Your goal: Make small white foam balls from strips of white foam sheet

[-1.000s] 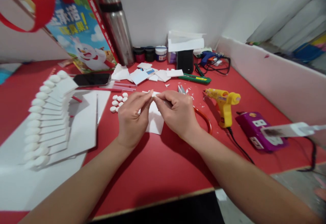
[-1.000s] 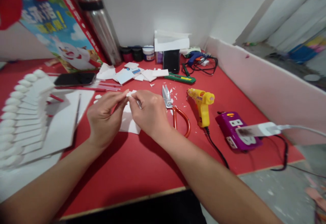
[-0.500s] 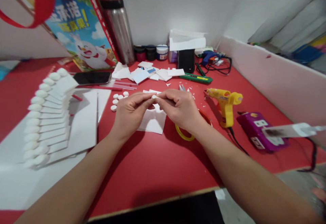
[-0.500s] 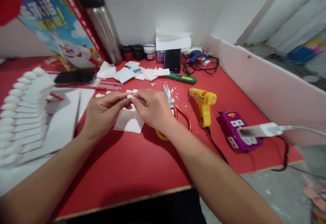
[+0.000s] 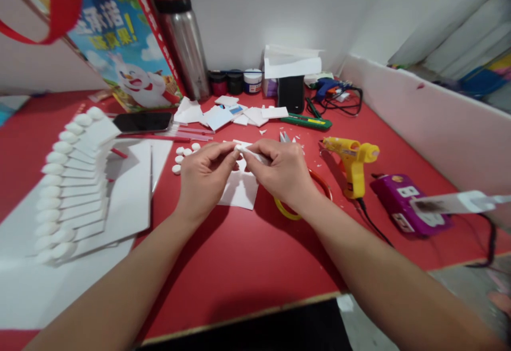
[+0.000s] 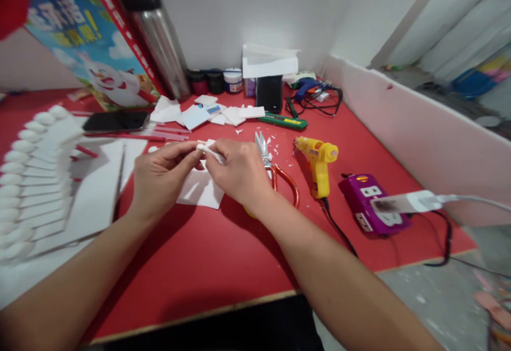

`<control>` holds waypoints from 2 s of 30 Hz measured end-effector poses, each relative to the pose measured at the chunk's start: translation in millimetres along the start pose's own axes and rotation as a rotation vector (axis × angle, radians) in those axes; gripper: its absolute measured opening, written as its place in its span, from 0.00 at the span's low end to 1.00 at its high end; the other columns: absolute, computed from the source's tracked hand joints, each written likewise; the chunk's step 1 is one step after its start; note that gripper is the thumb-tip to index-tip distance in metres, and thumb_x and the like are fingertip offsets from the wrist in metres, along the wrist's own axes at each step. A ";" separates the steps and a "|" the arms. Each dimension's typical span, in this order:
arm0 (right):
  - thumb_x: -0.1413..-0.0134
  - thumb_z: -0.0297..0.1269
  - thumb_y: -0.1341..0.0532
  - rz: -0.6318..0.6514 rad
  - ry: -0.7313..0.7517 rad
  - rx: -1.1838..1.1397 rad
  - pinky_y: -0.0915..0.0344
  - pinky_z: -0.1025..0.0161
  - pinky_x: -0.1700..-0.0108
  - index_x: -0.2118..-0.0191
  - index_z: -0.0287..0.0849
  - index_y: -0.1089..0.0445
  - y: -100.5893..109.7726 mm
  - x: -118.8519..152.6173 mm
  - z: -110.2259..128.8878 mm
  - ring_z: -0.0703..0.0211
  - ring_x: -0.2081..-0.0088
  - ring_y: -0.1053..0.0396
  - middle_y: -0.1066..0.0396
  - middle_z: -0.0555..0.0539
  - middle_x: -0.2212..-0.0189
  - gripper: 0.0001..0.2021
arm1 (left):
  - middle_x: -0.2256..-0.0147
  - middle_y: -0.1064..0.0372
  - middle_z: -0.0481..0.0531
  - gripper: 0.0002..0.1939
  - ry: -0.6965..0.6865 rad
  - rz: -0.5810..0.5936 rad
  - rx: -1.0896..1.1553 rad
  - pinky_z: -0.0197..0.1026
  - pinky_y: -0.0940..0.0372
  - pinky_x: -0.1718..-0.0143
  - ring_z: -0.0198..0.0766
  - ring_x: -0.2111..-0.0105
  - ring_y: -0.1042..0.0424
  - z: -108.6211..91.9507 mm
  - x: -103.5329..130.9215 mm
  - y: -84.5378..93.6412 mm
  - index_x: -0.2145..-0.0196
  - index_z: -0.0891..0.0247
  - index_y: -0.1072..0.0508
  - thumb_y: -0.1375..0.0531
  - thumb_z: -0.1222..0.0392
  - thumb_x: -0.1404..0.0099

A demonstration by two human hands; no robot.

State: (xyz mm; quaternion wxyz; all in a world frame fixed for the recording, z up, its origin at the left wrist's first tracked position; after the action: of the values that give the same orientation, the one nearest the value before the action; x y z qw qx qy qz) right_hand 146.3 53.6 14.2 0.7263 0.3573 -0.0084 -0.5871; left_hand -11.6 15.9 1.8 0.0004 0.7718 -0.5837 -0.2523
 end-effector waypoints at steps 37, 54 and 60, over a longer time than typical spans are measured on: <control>0.33 0.36 0.46 0.108 0.249 0.301 0.43 0.62 0.66 0.69 0.40 0.27 5.4 0.5 -0.6 0.59 0.70 0.29 0.23 0.45 0.72 0.15 | 0.70 0.24 0.49 0.10 0.106 0.055 0.210 0.37 0.32 0.65 0.35 0.70 0.29 -0.8 2.8 -8.4 0.60 0.63 0.18 0.37 0.57 0.33; 0.34 0.44 0.41 0.510 -0.697 -1.079 0.32 0.66 0.74 0.63 0.37 0.28 6.4 -11.2 -7.1 0.68 0.80 0.41 0.31 0.50 0.74 0.14 | 0.66 0.22 0.52 0.11 -0.026 0.068 0.012 0.39 0.32 0.62 0.38 0.67 0.26 3.4 -3.6 3.8 0.57 0.61 0.18 0.38 0.55 0.31; 0.44 0.53 0.33 0.474 -0.506 -0.913 0.43 0.68 0.76 0.69 0.39 0.31 -0.2 -8.5 -9.9 0.71 0.79 0.50 0.40 0.55 0.76 0.19 | 0.68 0.22 0.51 0.11 0.043 0.036 0.093 0.38 0.31 0.63 0.37 0.68 0.26 2.7 -2.9 0.1 0.57 0.60 0.18 0.37 0.56 0.33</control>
State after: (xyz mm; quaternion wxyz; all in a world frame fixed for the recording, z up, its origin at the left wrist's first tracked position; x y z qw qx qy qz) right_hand 147.7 65.9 10.2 0.8942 -0.1559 -0.0073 -0.4196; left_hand -13.2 19.3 0.6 -0.0183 0.7655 -0.6085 -0.2082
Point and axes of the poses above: each hand's wrist, its own x-axis away from the middle knuckle, its own y-axis out of the back of the hand, z = x × y, the point moved 1 cm from there along -x, towards the middle knuckle
